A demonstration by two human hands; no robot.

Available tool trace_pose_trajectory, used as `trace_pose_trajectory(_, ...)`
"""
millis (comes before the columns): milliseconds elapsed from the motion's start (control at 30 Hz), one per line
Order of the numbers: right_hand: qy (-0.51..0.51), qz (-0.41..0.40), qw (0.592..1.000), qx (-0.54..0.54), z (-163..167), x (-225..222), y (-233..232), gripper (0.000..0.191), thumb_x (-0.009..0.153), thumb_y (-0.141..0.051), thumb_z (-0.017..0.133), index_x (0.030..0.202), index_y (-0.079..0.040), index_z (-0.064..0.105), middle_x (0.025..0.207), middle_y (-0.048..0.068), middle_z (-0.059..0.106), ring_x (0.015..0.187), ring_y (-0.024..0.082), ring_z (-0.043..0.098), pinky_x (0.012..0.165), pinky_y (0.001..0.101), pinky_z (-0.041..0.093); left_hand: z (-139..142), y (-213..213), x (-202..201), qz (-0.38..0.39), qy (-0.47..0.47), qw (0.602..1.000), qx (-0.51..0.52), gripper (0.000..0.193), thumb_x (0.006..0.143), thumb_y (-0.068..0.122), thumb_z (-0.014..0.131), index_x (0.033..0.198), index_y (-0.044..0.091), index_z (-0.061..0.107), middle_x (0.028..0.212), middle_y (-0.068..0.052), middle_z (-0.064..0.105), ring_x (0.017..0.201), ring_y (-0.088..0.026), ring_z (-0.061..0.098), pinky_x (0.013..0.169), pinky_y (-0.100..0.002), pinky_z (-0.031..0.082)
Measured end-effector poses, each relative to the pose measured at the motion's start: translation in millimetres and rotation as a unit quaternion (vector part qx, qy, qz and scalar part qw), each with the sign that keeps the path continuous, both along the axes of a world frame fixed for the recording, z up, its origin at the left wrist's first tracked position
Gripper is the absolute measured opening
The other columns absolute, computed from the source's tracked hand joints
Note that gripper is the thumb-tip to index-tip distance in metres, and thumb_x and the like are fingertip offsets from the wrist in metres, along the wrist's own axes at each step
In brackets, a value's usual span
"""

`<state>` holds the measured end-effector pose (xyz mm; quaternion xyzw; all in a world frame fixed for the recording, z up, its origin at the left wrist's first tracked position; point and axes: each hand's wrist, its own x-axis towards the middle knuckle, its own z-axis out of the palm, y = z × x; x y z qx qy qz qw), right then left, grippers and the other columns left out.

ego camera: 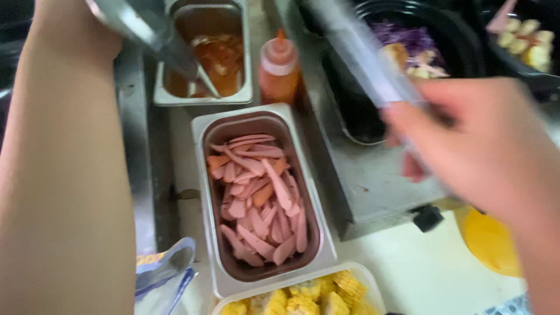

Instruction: The person assembles ingredients into black bowls on a stovetop. They add meatballs, corn, sliced ham, and shredded purple cabbage by hand, then use tongs to add kimchi. The bowls are arranged on the counter and stovetop.

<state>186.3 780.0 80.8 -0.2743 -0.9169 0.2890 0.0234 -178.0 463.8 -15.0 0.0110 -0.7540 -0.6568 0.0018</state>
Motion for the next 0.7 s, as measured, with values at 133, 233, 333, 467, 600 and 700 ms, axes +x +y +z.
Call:
trace_pose_trajectory(133, -0.105, 0.099, 0.989, 0.018, -19, -94, -69, 0.024, 0.099, -0.028, 0.065, 0.112, -0.011, 0.078, 0.071, 0.013, 0.075, 0.061, 0.021, 0.076, 0.061, 0.0333, 0.059, 0, 3, 1, -0.003, 0.006, 1.000, 0.010, 0.030, 0.090, 0.014, 0.048, 0.096, -0.001, 0.073, 0.089, -0.018, 0.076, 0.076, -0.030, 0.073, 0.071, -0.039, 0.059)
trace_pose_trajectory(233, -0.179, 0.172, 0.963, 0.106, -44, -172, -102, 0.025, 0.089, -0.018, 0.071, 0.095, 0.006, 0.077, 0.072, 0.018, 0.075, 0.062, 0.027, 0.075, 0.062, 0.0367, 0.059, 1, 7, 3, -0.008, 0.007, 1.000, 0.018, 0.030, 0.090, 0.014, 0.047, 0.096, -0.001, 0.073, 0.089, -0.018, 0.076, 0.075, -0.029, 0.073, 0.071, -0.039, 0.059)
trace_pose_trajectory(333, -0.247, 0.244, 0.924, 0.157, -65, -225, -121, 0.019, 0.087, -0.005, 0.067, 0.091, 0.008, 0.081, 0.075, 0.018, 0.077, 0.063, 0.025, 0.075, 0.062, 0.0359, 0.060, 3, 10, 4, -0.012, 0.005, 1.000, 0.020, 0.031, 0.090, 0.014, 0.047, 0.095, -0.001, 0.073, 0.088, -0.018, 0.076, 0.074, -0.029, 0.073, 0.070, -0.038, 0.060)
trace_pose_trajectory(467, -0.301, 0.262, 0.907, 0.134, -76, -277, -132, 0.020, 0.093, -0.011, 0.065, 0.093, 0.006, 0.075, 0.080, 0.019, 0.075, 0.064, 0.025, 0.072, 0.060, 0.0366, 0.061, 4, 11, 6, -0.020, 0.009, 1.000, 0.022, 0.031, 0.090, 0.015, 0.046, 0.095, -0.001, 0.073, 0.088, -0.018, 0.076, 0.074, -0.029, 0.074, 0.070, -0.038, 0.060)
trace_pose_trajectory(600, -0.333, 0.273, 0.890, 0.153, -80, -299, -135, 0.021, 0.095, -0.018, 0.067, 0.096, 0.003, 0.071, 0.087, 0.019, 0.073, 0.067, 0.026, 0.070, 0.062, 0.0383, 0.060, 4, 14, 7, -0.026, 0.008, 0.999, 0.023, 0.032, 0.090, 0.015, 0.046, 0.095, -0.001, 0.073, 0.087, -0.017, 0.077, 0.073, -0.028, 0.074, 0.069, -0.038, 0.060)
trace_pose_trajectory(700, -0.304, 0.319, 0.864, 0.243, -83, -299, -135, 0.021, 0.093, -0.018, 0.067, 0.098, 0.002, 0.075, 0.090, 0.017, 0.077, 0.075, 0.027, 0.074, 0.068, 0.0396, 0.060, 2, 16, 7, -0.030, 0.006, 0.999, 0.026, 0.032, 0.091, 0.015, 0.045, 0.095, -0.001, 0.073, 0.087, -0.017, 0.077, 0.072, -0.028, 0.074, 0.069, -0.038, 0.060)
